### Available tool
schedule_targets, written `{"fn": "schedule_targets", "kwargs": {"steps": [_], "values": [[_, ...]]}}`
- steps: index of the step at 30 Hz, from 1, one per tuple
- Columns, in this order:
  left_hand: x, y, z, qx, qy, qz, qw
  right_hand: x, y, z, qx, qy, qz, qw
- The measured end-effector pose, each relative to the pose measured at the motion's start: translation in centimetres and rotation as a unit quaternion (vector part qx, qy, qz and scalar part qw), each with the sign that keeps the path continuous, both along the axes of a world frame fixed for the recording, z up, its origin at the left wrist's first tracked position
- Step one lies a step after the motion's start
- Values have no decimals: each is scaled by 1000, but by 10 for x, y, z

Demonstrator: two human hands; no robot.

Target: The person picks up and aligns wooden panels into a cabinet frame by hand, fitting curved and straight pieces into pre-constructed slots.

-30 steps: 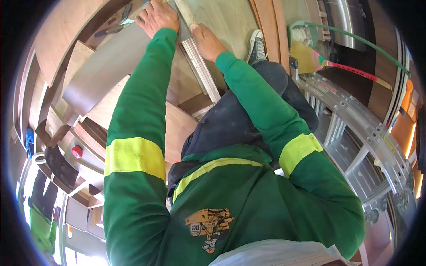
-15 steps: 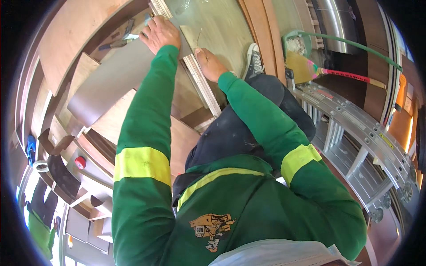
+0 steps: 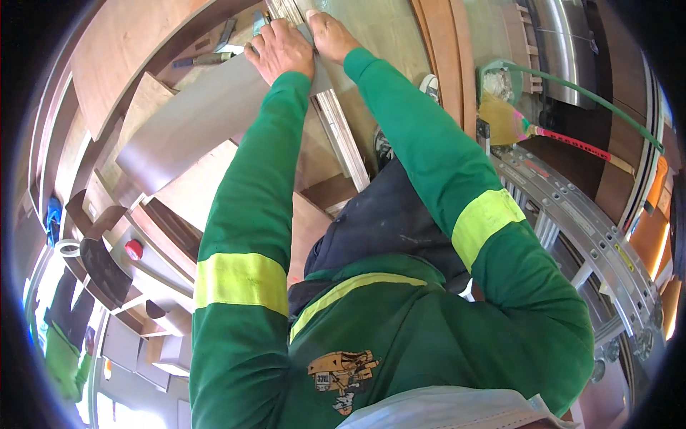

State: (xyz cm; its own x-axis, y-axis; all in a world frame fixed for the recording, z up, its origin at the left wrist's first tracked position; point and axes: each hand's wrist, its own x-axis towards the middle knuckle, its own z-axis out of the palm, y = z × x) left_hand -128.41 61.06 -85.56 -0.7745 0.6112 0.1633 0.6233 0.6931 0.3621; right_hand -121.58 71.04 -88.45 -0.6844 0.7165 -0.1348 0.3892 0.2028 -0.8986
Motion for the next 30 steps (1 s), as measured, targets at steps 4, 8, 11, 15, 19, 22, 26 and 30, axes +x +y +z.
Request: {"fn": "schedule_targets", "kwargs": {"steps": [4,8,11,15,19,22,26,30], "values": [[-1,3,1,-5,3,8,1000,20,-25,22,1,-12,-11,1000],[-1,2,1,-7,9,4,1000,37,-35,19,-28,-22,-18,999],[0,3,2,-6,18,4,1000,39,-34,17,-32,-32,-16,999],[0,0,2,2,4,5,1000,54,-51,23,-38,-24,-3,999],[0,4,0,6,12,0,1000,106,-86,22,-81,-114,2,990],[0,-4,-1,3,10,-4,1000,115,-83,26,-90,-104,21,990],[-1,1,0,12,26,-8,1000,68,-59,8,-27,-20,-13,999],[0,4,1,12,13,-5,1000,15,-12,23,3,-16,6,1000]]}}
